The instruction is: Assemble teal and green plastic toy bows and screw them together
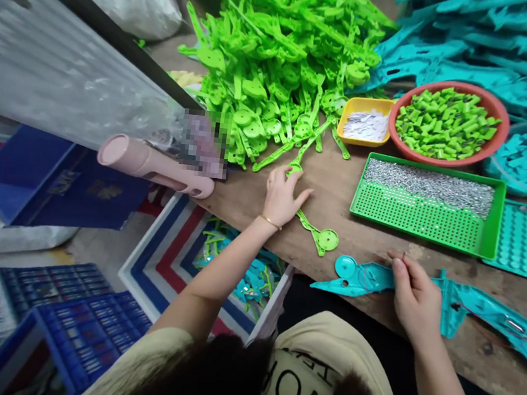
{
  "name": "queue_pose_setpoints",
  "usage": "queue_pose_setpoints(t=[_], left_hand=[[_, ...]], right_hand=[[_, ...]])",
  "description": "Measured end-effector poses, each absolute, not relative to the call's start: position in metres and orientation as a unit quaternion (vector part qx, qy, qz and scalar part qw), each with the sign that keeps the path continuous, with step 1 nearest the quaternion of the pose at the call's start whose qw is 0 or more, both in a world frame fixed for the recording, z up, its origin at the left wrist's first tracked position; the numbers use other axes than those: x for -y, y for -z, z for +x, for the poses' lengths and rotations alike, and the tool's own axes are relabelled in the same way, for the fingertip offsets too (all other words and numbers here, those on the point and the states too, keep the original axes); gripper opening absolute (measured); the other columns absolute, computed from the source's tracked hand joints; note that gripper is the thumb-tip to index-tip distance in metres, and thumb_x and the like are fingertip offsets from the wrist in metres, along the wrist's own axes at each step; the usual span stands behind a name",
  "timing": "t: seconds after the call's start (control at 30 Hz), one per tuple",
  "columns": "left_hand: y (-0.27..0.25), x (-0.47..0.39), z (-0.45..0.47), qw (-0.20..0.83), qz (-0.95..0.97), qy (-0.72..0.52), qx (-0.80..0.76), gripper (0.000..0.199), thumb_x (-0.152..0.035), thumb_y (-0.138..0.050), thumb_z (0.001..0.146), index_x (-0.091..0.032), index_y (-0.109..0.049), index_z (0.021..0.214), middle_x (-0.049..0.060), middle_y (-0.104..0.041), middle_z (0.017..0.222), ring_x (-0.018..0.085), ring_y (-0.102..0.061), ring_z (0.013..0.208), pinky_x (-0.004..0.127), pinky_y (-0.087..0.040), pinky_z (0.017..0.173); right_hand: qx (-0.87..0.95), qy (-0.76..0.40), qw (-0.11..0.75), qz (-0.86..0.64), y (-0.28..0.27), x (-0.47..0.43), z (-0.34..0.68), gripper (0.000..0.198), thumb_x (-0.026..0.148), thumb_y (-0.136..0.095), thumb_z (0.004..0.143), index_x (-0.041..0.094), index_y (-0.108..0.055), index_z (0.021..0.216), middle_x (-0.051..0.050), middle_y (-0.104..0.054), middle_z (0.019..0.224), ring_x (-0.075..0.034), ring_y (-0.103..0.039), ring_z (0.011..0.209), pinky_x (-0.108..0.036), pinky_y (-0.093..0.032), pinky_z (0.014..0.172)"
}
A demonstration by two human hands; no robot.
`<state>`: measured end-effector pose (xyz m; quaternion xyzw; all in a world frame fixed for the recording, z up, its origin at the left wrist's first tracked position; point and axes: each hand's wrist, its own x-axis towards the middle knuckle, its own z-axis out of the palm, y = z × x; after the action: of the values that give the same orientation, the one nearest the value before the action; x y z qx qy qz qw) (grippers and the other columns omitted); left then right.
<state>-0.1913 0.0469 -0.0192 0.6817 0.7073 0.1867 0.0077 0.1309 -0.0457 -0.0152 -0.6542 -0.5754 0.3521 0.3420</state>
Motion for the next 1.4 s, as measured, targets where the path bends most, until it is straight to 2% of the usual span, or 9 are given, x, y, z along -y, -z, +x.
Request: queue_pose_setpoints(t=[0.2,0.4,0.57,0.73,0.83,1.07,1.2,1.3,1.4], left_hand=[[-0.002,-0.082,-0.216,0.001,0.648,-0.191,-0.737,0.032,-0.03,-0.063,0.087,-0.018,-0.063,0.117,0.018,-0.05,0.134,0.035,-0.043,0.129,0.053,-0.035,0.108],[-0.003,0.002,-0.187,0.217,0.863,-0.12,-0.44,0.066,-0.061,-0.067,0.078,-0.018,-0.057,0.126,0.014,-0.055,0.131,0.028,-0.05,0.125,0.046,-0.033,0.114],[0.012,0.023,-0.16,0.185,0.85,-0.103,-0.482,0.074,-0.065,-0.063,0.078,-0.017,-0.052,0.133,0.014,-0.058,0.125,0.029,-0.051,0.121,0.057,-0.019,0.118],[0.001,0.018,-0.144,0.188,0.842,-0.122,-0.49,0.059,-0.053,-0.066,0.078,-0.011,-0.058,0.12,0.015,-0.062,0.116,0.03,-0.056,0.112,0.052,-0.033,0.111],[-0.009,0.03,-0.13,0.23,0.861,-0.14,-0.431,0.06,-0.051,-0.063,0.08,-0.011,-0.055,0.124,0.014,-0.064,0.117,0.028,-0.058,0.112,0.046,-0.039,0.108],[-0.009,0.044,-0.109,0.242,0.857,-0.131,-0.436,0.061,-0.052,-0.059,0.086,-0.01,-0.053,0.13,0.014,-0.063,0.119,0.028,-0.057,0.115,0.053,-0.025,0.118],[-0.011,0.039,-0.113,0.246,0.866,-0.103,-0.423,0.063,-0.054,-0.06,0.085,-0.014,-0.052,0.133,0.014,-0.061,0.119,0.028,-0.056,0.116,0.054,-0.025,0.119],[-0.011,0.038,-0.116,0.243,0.879,-0.078,-0.403,0.064,-0.055,-0.062,0.084,-0.013,-0.053,0.132,0.014,-0.061,0.118,0.029,-0.055,0.116,0.055,-0.026,0.118],[-0.008,0.041,-0.116,0.239,0.878,-0.078,-0.408,0.064,-0.056,-0.06,0.085,-0.014,-0.053,0.132,0.013,-0.06,0.119,0.029,-0.053,0.118,0.056,-0.025,0.118]], right_hand=[[0.587,-0.323,0.351,-0.654,0.018,0.046,0.128,0.038,0.05,-0.053,0.09,0.022,-0.072,0.108,-0.007,-0.075,0.105,-0.022,-0.07,0.097,-0.034,-0.056,0.085],[0.585,-0.329,0.354,-0.652,0.016,0.043,0.124,0.037,0.049,-0.053,0.09,0.021,-0.072,0.106,-0.008,-0.075,0.105,-0.023,-0.07,0.1,-0.036,-0.056,0.087],[0.585,-0.329,0.359,-0.649,0.012,0.042,0.122,0.037,0.048,-0.052,0.091,0.02,-0.071,0.106,-0.008,-0.075,0.104,-0.022,-0.07,0.098,-0.035,-0.056,0.084],[0.583,-0.33,0.36,-0.649,0.012,0.042,0.12,0.038,0.049,-0.051,0.091,0.019,-0.071,0.105,-0.009,-0.075,0.105,-0.023,-0.07,0.098,-0.036,-0.055,0.085],[0.593,-0.317,0.359,-0.648,0.014,0.042,0.12,0.037,0.048,-0.051,0.092,0.02,-0.071,0.105,-0.009,-0.075,0.105,-0.023,-0.07,0.099,-0.036,-0.055,0.085],[0.606,-0.295,0.353,-0.649,0.014,0.043,0.12,0.035,0.046,-0.051,0.092,0.02,-0.071,0.106,-0.009,-0.074,0.105,-0.023,-0.07,0.099,-0.037,-0.055,0.086],[0.598,-0.293,0.359,-0.655,0.017,0.043,0.117,0.035,0.046,-0.052,0.092,0.02,-0.071,0.105,-0.009,-0.074,0.105,-0.023,-0.069,0.098,-0.037,-0.054,0.086],[0.54,-0.339,0.388,-0.665,0.011,0.041,0.114,0.035,0.047,-0.054,0.091,0.02,-0.071,0.104,-0.005,-0.071,0.083,-0.018,-0.067,0.078,-0.03,-0.053,0.069],[0.435,-0.419,0.493,-0.626,-0.013,0.036,0.114,0.032,0.045,-0.055,0.091,0.019,-0.07,0.105,0.005,-0.048,0.054,-0.008,-0.045,0.046,-0.022,-0.035,0.043]])
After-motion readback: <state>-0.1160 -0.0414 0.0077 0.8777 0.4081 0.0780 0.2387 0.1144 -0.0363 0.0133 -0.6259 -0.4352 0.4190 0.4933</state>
